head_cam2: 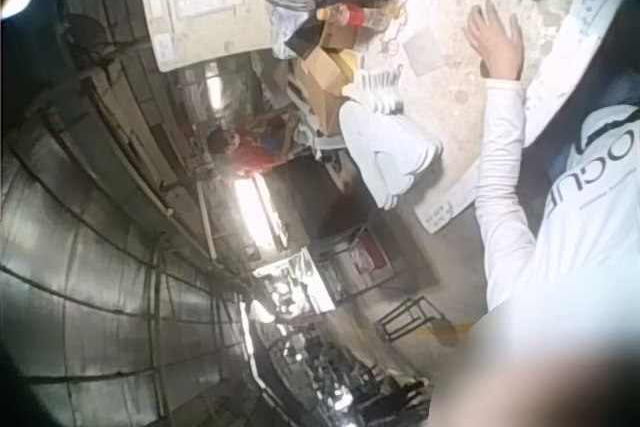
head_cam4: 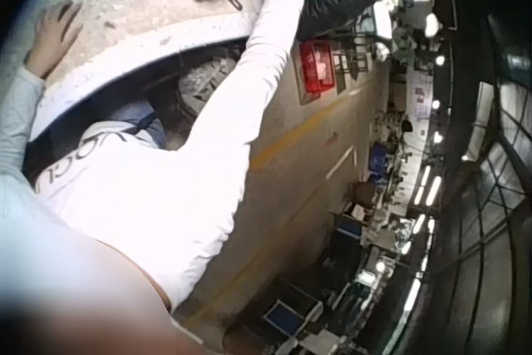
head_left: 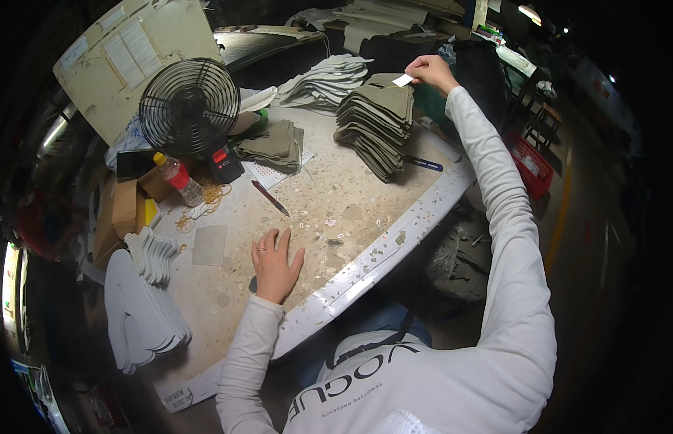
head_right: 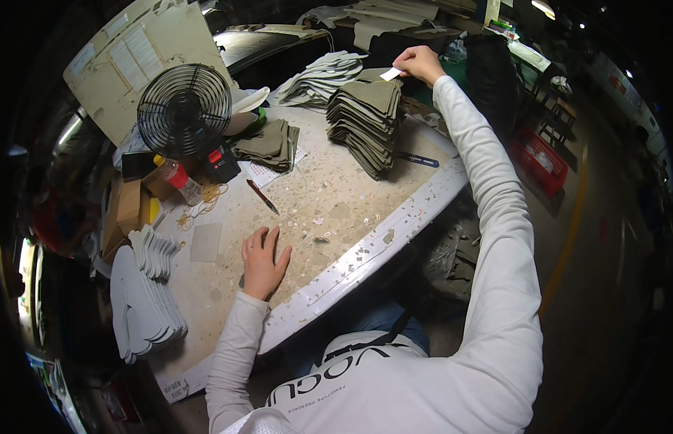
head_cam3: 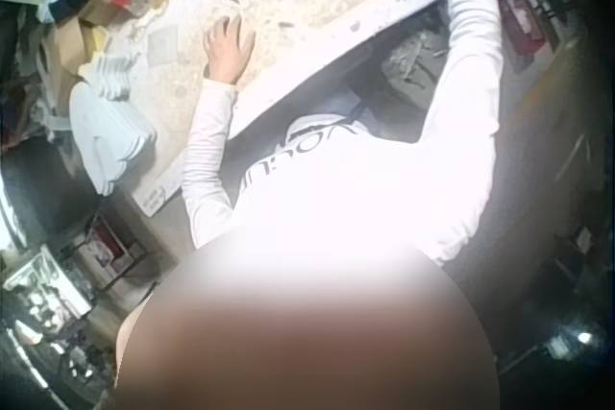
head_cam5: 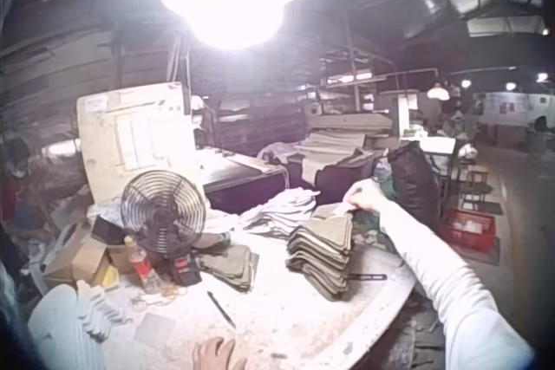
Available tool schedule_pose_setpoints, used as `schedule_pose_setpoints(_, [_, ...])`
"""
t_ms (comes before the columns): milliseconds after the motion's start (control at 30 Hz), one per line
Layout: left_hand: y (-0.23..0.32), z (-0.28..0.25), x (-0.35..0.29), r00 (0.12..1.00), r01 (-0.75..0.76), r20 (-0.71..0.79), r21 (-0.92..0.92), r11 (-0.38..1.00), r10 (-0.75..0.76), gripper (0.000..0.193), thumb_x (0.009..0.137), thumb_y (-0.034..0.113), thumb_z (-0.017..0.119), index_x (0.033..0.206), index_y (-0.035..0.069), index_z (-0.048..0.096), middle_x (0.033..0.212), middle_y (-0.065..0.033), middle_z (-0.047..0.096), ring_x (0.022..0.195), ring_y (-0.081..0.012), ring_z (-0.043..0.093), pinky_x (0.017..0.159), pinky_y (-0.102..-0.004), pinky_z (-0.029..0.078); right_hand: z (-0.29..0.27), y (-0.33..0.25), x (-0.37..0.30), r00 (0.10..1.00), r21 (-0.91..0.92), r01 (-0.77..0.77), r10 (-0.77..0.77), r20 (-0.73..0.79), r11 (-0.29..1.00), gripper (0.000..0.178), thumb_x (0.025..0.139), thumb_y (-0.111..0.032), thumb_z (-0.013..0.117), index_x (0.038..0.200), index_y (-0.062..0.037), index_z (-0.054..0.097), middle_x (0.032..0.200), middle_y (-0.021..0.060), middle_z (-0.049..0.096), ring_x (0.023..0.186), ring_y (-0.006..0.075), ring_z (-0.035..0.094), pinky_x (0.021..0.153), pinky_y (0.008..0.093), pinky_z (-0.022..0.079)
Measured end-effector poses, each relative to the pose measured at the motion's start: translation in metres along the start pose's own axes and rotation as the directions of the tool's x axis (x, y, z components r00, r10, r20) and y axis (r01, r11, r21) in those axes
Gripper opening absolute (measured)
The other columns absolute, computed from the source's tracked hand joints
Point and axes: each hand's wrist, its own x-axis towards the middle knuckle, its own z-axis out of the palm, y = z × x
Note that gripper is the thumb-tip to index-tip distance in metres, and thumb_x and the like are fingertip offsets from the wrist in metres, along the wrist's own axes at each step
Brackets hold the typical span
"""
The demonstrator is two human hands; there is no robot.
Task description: The person folds multiple olive-green fabric pieces on a table, stacks them, and places small white labels on the stacks. They also write on a sheet of paper with a pen. The folded stacks are moved to the side of the table.
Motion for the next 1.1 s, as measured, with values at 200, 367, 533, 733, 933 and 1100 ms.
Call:
schedule_pose_setpoints(200, [0.003, -0.004, 0.002, 1.000, -0.015, -0.014, 0.014, 1.000, 0.015, 0.052, 0.084, 0.032, 0.068, 0.128, 0.007, 0.055, 0.129, -0.0171, 0.049, 0.122, -0.0346, 0.043, 0.108, -0.0512, 0.027, -0.006, 0.001, 0.007, 0.975, -0.006, 0.064, -0.061, 0.212, 0.998, 0.012, 0.082, -0.007, 0.073, 0.091, 0.0007, 0.073, 0.083, 0.0067, 0.071, 0.066, 0.0087, 0.065, 0.063, 0.0209, 0.054])
schedule_pose_setpoints(367, [0.038, -0.020, 0.039, 0.986, -0.156, -0.074, -0.084, 0.984, 0.150, 0.061, 0.083, 0.032, 0.070, 0.135, 0.009, 0.049, 0.137, -0.0172, 0.045, 0.125, -0.0350, 0.043, 0.108, -0.0502, 0.028, 0.004, 0.001, 0.011, 0.953, 0.109, 0.018, -0.050, 0.298, 0.994, 0.018, 0.084, -0.012, 0.074, 0.096, 0.0012, 0.072, 0.088, 0.0062, 0.070, 0.069, 0.0087, 0.064, 0.064, 0.0204, 0.054])
schedule_pose_setpoints(533, [0.113, -0.021, 0.127, 0.905, -0.414, -0.219, -0.246, 0.876, 0.366, 0.070, 0.085, 0.039, 0.067, 0.144, 0.012, 0.040, 0.148, -0.0145, 0.036, 0.135, -0.0373, 0.034, 0.110, -0.0565, 0.023, 0.008, -0.002, 0.014, 0.963, 0.047, -0.091, 0.076, 0.258, 0.995, 0.018, 0.085, -0.013, 0.073, 0.096, 0.0014, 0.072, 0.086, 0.0054, 0.070, 0.067, 0.0085, 0.063, 0.064, 0.0202, 0.054])
schedule_pose_setpoints(733, [0.154, -0.004, 0.202, 0.899, -0.435, -0.136, -0.171, 0.884, 0.416, 0.067, 0.091, 0.055, 0.053, 0.148, 0.022, 0.036, 0.156, -0.0090, 0.028, 0.143, -0.0394, 0.022, 0.113, -0.0609, 0.016, -0.007, -0.007, 0.006, 0.926, -0.056, 0.010, 0.012, 0.379, 0.998, 0.015, 0.083, -0.013, 0.073, 0.091, 0.0000, 0.071, 0.079, 0.0026, 0.068, 0.066, 0.0076, 0.060, 0.062, 0.0210, 0.050])
schedule_pose_setpoints(933, [0.153, 0.007, 0.206, 0.887, -0.462, -0.088, -0.123, 0.879, 0.454, 0.065, 0.092, 0.061, 0.047, 0.147, 0.027, 0.038, 0.155, -0.0061, 0.030, 0.144, -0.0391, 0.019, 0.113, -0.0630, 0.013, -0.021, -0.014, 0.005, 0.863, -0.173, 0.126, -0.021, 0.505, 0.977, 0.013, 0.083, -0.014, 0.071, 0.087, -0.0014, 0.070, 0.075, -0.0008, 0.065, 0.065, 0.0062, 0.056, 0.059, 0.0218, 0.046])
schedule_pose_setpoints(1100, [0.152, 0.007, 0.206, 0.881, -0.470, -0.114, -0.104, 0.876, 0.459, 0.065, 0.091, 0.061, 0.049, 0.146, 0.027, 0.039, 0.154, -0.0058, 0.031, 0.144, -0.0381, 0.020, 0.113, -0.0626, 0.013, -0.025, -0.018, 0.005, 0.802, -0.173, 0.137, -0.007, 0.597, 0.975, 0.013, 0.084, -0.015, 0.071, 0.086, -0.0024, 0.070, 0.076, -0.0016, 0.065, 0.066, 0.0052, 0.055, 0.060, 0.0210, 0.045])
